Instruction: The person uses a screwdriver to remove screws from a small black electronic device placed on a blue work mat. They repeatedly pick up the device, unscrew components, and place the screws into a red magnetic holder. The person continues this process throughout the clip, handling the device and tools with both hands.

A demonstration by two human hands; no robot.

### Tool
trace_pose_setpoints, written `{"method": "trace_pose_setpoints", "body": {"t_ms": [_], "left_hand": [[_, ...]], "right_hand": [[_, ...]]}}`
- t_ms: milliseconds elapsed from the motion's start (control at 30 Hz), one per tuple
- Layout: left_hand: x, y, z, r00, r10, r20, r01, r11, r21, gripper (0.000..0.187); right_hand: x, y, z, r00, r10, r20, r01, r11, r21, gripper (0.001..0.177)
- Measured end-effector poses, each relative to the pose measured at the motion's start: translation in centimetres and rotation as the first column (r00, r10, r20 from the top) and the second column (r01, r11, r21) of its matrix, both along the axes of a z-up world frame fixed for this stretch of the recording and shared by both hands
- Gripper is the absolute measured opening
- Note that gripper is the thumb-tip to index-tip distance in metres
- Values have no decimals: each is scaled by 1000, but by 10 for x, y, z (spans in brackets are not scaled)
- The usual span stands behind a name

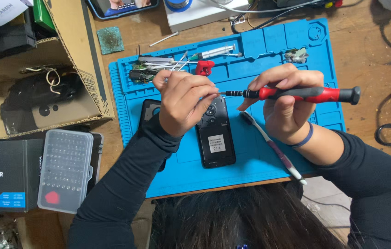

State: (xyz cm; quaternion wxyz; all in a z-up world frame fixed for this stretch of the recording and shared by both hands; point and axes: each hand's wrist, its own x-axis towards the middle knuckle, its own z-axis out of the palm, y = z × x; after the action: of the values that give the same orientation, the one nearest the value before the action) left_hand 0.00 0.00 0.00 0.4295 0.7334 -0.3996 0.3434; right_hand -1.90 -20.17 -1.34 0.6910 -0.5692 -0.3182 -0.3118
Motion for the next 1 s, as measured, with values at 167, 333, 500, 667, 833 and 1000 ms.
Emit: {"method": "trace_pose_setpoints", "body": {"t_ms": [167,333,500,667,833,1000], "left_hand": [[0,0,1,1000,-10,0,10,1000,0,3],[0,0,0,1000,-20,11,20,1000,-5,2],[1,2,-9,1000,30,-2,-30,998,61,1],[-3,5,-3,988,112,-111,-83,969,234,5],[-5,4,-7,983,121,-135,-84,964,252,12],[-3,7,-9,988,102,-119,-63,954,294,62]], "right_hand": [[0,4,5,1000,17,-17,-17,1000,23,30],[3,-2,1,999,8,-37,-7,1000,16,31],[4,-14,1,991,-132,-5,130,984,-124,25],[-14,5,36,957,-212,-198,182,971,-157,42],[-16,7,34,946,-81,-314,55,994,-89,43],[-13,5,25,953,-14,-302,1,999,-41,36]]}}
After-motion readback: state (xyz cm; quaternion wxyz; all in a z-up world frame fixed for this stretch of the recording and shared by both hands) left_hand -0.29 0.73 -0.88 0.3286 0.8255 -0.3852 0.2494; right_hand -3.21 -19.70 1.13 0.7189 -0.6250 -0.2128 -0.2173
